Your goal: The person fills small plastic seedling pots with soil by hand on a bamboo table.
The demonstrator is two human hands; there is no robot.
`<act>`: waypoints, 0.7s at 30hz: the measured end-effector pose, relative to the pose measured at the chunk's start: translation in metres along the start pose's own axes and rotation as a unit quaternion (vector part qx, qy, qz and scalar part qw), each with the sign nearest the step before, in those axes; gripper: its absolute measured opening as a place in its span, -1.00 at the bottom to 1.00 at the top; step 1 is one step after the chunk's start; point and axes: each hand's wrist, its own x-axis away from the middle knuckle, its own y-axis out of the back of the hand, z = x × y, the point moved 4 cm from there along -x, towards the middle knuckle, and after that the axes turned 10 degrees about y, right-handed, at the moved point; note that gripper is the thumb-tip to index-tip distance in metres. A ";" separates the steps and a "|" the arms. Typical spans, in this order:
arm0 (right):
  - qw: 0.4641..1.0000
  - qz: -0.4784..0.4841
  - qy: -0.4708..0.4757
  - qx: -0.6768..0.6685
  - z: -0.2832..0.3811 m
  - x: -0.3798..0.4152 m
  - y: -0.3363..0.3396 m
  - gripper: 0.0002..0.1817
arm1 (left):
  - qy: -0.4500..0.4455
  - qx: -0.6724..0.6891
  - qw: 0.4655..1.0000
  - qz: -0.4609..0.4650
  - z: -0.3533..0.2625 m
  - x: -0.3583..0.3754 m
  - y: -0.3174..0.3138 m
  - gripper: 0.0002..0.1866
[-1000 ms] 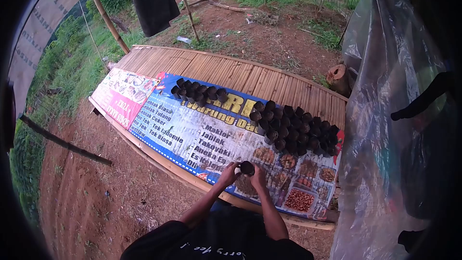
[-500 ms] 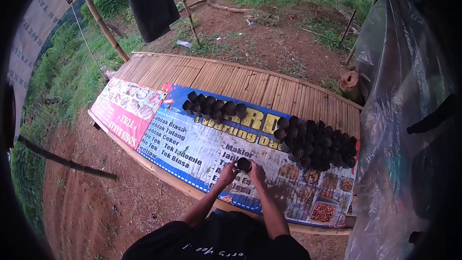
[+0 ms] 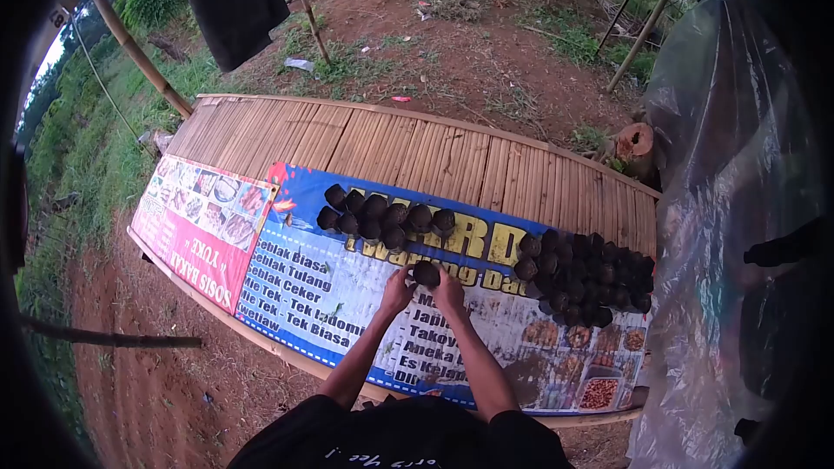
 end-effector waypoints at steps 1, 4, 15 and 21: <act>1.000 0.004 -0.001 0.003 0.002 -0.007 -0.001 -0.36 | 0.003 0.003 1.000 0.001 0.002 -0.007 0.000 -0.46; 1.000 -0.007 -0.004 -0.001 0.000 -0.025 -0.006 -0.35 | 0.033 0.061 0.997 -0.024 0.000 -0.024 0.006 -0.52; 0.996 -0.032 -0.028 -0.084 0.013 -0.054 -0.009 -0.31 | 0.073 0.089 0.988 -0.106 0.004 -0.028 0.003 -0.60; 0.990 -0.024 -0.022 -0.140 -0.005 -0.050 -0.025 -0.30 | 0.025 0.100 0.987 -0.125 0.000 -0.022 0.004 -0.59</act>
